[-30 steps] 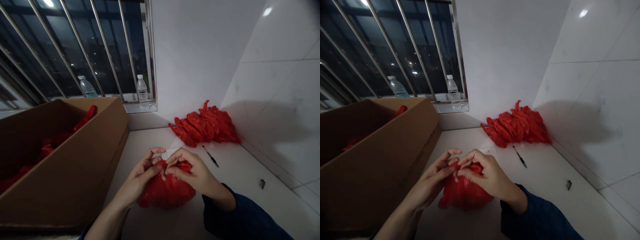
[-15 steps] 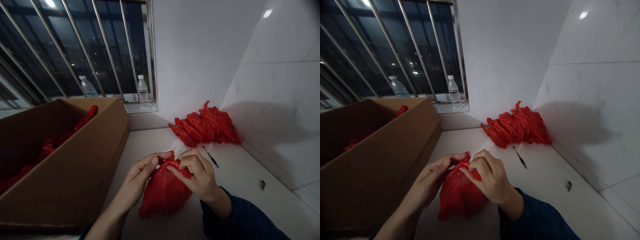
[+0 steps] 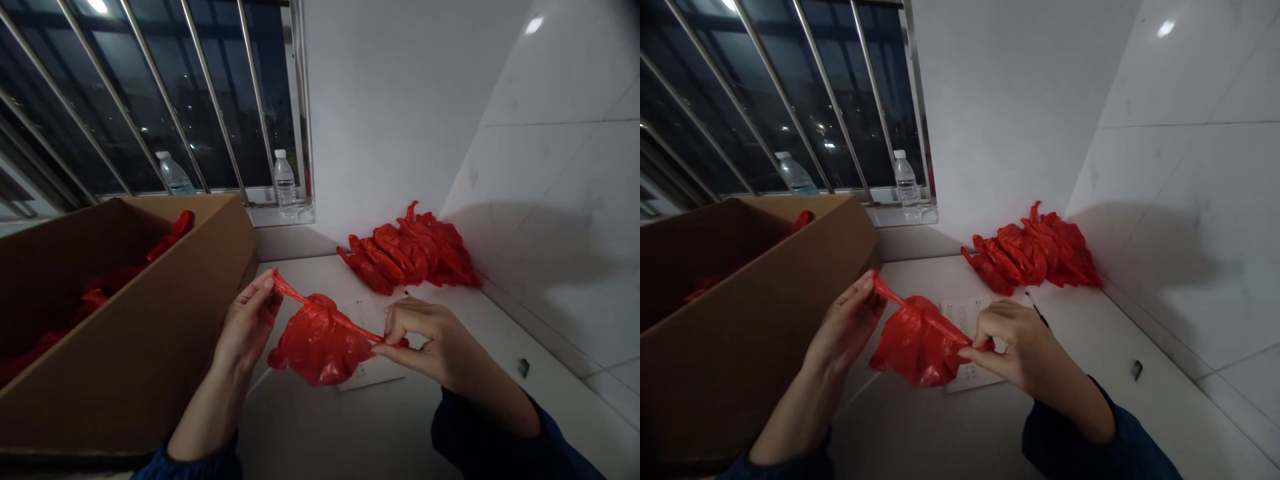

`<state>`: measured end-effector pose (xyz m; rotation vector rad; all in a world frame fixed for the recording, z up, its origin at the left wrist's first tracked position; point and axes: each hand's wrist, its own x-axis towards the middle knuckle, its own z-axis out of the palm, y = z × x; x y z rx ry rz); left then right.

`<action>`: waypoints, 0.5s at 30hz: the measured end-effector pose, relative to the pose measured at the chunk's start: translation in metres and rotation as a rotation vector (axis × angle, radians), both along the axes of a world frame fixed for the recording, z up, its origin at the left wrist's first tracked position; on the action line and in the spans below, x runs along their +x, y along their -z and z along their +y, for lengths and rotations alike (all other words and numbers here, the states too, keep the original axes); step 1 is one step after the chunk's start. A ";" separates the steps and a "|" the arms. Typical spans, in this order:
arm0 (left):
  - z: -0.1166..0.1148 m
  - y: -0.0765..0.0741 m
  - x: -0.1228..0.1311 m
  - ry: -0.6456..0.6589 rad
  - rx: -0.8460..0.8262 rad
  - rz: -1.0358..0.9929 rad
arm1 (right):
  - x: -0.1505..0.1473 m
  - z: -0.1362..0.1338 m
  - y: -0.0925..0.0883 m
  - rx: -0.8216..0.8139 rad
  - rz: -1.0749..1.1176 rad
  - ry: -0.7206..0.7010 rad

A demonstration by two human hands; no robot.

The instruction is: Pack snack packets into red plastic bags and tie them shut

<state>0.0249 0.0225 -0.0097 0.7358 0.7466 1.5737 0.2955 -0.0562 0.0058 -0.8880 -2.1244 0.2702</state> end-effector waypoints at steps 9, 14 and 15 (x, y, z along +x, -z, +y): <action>-0.043 -0.003 0.016 0.222 0.213 0.478 | -0.046 0.029 0.031 -0.323 0.478 -0.020; -0.048 0.002 0.024 0.312 0.482 0.725 | -0.064 0.040 0.036 -0.253 0.472 0.005; -0.044 0.007 0.025 0.276 0.541 0.777 | -0.063 0.040 0.035 -0.269 0.531 0.017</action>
